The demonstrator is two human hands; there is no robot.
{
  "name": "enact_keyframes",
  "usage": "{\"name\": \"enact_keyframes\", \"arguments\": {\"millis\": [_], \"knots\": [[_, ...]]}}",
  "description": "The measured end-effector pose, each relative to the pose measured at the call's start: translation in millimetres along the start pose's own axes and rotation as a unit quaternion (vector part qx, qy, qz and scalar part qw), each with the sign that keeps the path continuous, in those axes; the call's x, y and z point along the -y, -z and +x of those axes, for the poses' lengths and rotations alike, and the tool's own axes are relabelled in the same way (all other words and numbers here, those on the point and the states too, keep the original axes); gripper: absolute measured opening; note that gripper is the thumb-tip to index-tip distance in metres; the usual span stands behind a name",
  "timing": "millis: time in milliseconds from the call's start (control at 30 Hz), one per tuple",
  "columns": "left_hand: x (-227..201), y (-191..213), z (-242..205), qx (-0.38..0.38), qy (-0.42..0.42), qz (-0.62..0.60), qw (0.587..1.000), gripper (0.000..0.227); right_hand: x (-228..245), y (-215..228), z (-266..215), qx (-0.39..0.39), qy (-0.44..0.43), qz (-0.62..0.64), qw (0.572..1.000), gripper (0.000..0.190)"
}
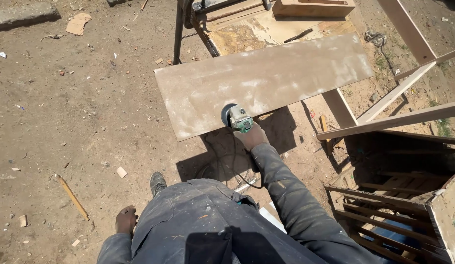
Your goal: Sanding the surface of a large wooden board using an electric angle grinder with a sanding attachment.
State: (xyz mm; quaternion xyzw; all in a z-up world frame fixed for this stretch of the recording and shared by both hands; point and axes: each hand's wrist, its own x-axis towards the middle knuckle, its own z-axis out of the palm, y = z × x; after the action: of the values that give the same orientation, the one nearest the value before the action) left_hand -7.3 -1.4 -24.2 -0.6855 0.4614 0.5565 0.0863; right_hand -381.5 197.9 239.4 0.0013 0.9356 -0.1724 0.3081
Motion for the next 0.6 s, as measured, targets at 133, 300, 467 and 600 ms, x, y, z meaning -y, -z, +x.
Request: {"name": "enact_keyframes", "arguments": {"millis": [133,300,467,600], "knots": [[-25,1,-18,0.014,-0.036,0.026,0.999,0.033,-47,27,44,-0.068,-0.083,0.042,0.993,0.05],[-24,3,-19,0.004,-0.014,-0.003,1.0,0.029,-80,42,76,-0.118,-0.139,0.052,0.982,0.063],[-4,-5,2,0.0,-0.003,-0.006,1.0,0.021,-15,14,15,-0.043,-0.056,0.054,0.996,0.04],[-29,-5,-19,0.019,-0.025,-0.005,0.999,0.005,1,-3,13,-0.009,-0.006,0.014,1.0,0.041]]}}
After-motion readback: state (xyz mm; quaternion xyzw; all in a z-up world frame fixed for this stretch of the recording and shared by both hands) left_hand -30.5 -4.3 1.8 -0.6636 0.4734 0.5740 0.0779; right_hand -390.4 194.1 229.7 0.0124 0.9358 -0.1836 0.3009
